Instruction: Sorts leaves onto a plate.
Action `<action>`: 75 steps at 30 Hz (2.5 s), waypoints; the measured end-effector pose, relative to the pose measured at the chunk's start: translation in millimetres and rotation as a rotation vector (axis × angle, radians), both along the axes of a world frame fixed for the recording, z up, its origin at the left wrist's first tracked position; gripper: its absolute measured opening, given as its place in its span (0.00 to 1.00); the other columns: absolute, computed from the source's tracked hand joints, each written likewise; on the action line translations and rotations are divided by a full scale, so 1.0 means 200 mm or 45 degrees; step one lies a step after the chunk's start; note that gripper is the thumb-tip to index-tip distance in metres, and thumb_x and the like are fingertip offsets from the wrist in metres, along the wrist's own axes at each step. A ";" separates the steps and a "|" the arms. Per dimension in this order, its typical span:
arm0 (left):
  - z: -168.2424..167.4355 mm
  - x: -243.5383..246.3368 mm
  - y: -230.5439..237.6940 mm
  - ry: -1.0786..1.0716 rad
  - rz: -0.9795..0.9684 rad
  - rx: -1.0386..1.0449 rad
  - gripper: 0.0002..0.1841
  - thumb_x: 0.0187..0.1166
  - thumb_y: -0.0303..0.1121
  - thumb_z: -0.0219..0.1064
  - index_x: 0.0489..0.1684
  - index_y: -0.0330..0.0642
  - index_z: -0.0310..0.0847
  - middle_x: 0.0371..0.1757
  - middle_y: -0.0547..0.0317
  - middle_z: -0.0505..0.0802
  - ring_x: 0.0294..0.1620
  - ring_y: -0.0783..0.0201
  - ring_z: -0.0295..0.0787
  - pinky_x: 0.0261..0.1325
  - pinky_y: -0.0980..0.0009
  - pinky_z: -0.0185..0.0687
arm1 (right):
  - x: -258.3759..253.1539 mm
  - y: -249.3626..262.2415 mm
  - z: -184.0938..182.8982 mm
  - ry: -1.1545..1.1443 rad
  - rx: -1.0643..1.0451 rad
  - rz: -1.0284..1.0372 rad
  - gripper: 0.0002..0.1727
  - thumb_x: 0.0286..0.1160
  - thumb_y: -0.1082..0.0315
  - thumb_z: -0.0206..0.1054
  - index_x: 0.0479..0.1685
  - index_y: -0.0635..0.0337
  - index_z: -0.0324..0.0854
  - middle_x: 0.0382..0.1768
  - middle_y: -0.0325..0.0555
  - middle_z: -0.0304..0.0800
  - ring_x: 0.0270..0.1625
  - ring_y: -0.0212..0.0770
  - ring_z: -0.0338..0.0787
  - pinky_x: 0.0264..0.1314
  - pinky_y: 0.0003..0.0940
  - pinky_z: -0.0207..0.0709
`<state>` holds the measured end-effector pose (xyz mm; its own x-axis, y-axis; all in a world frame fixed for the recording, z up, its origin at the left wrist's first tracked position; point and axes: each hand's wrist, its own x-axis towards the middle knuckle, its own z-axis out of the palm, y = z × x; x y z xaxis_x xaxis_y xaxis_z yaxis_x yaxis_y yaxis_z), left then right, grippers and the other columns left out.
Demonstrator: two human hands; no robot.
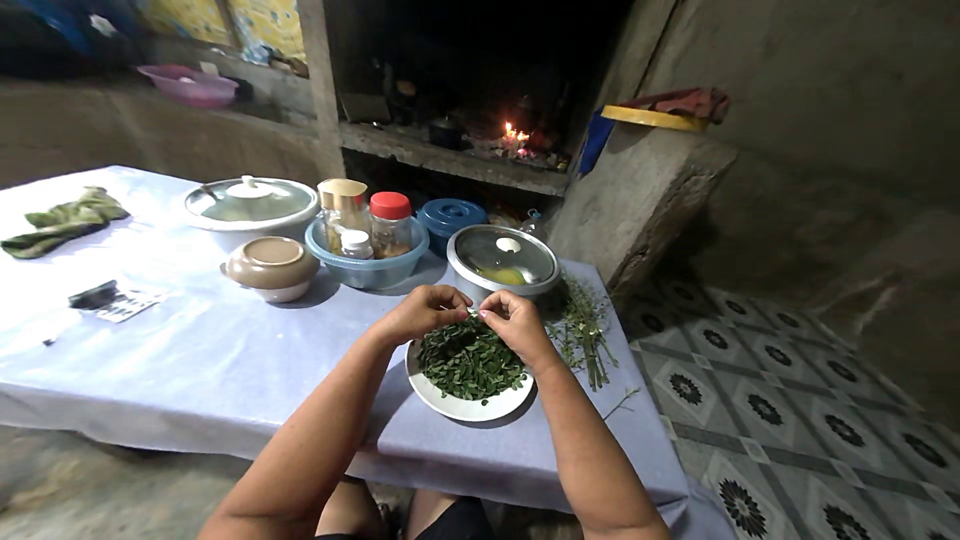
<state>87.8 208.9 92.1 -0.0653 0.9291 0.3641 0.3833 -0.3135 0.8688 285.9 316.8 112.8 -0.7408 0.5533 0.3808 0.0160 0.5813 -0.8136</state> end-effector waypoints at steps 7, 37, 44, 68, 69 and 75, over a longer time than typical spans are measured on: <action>0.01 -0.01 -0.01 -0.036 0.045 0.001 0.02 0.78 0.26 0.70 0.35 0.39 0.87 0.57 0.57 0.93 0.53 0.63 0.91 0.55 0.64 0.88 | 0.02 0.01 0.02 -0.020 0.015 -0.025 0.05 0.75 0.75 0.72 0.44 0.67 0.86 0.39 0.49 0.91 0.40 0.37 0.90 0.49 0.35 0.87; -0.02 0.01 0.02 0.145 0.000 -0.087 0.05 0.77 0.32 0.75 0.38 0.41 0.89 0.60 0.59 0.92 0.53 0.66 0.91 0.57 0.64 0.90 | 0.18 0.15 0.16 -0.217 0.526 -0.544 0.06 0.78 0.71 0.70 0.44 0.64 0.90 0.61 0.56 0.88 0.64 0.52 0.88 0.69 0.53 0.81; 0.00 0.02 0.02 0.277 -0.042 -0.156 0.06 0.77 0.30 0.74 0.43 0.37 0.88 0.62 0.54 0.90 0.58 0.65 0.91 0.63 0.64 0.88 | 0.39 0.39 0.21 -0.474 0.386 -1.105 0.10 0.80 0.66 0.68 0.47 0.63 0.91 0.65 0.61 0.86 0.68 0.65 0.84 0.71 0.69 0.74; -0.11 0.12 0.09 1.056 -0.160 -0.303 0.47 0.61 0.28 0.81 0.89 0.49 0.64 0.83 0.37 0.74 0.82 0.37 0.70 0.81 0.39 0.66 | -0.04 -0.02 -0.03 -0.295 0.973 -0.638 0.21 0.82 0.54 0.64 0.65 0.52 0.90 0.73 0.48 0.85 0.76 0.52 0.82 0.87 0.58 0.62; -0.11 0.12 0.10 1.060 -0.152 -0.286 0.45 0.60 0.28 0.81 0.87 0.46 0.66 0.82 0.37 0.75 0.81 0.37 0.71 0.81 0.39 0.66 | -0.05 -0.03 -0.06 -0.230 0.984 -0.579 0.20 0.83 0.54 0.64 0.63 0.53 0.90 0.71 0.48 0.87 0.74 0.51 0.84 0.85 0.56 0.66; -0.10 0.15 0.03 0.986 -0.031 -0.129 0.14 0.70 0.36 0.74 0.48 0.37 0.88 0.50 0.44 0.93 0.57 0.46 0.89 0.61 0.40 0.81 | -0.13 -0.12 -0.20 -0.128 0.942 -0.090 0.23 0.91 0.50 0.55 0.61 0.55 0.91 0.63 0.43 0.93 0.71 0.42 0.87 0.85 0.53 0.68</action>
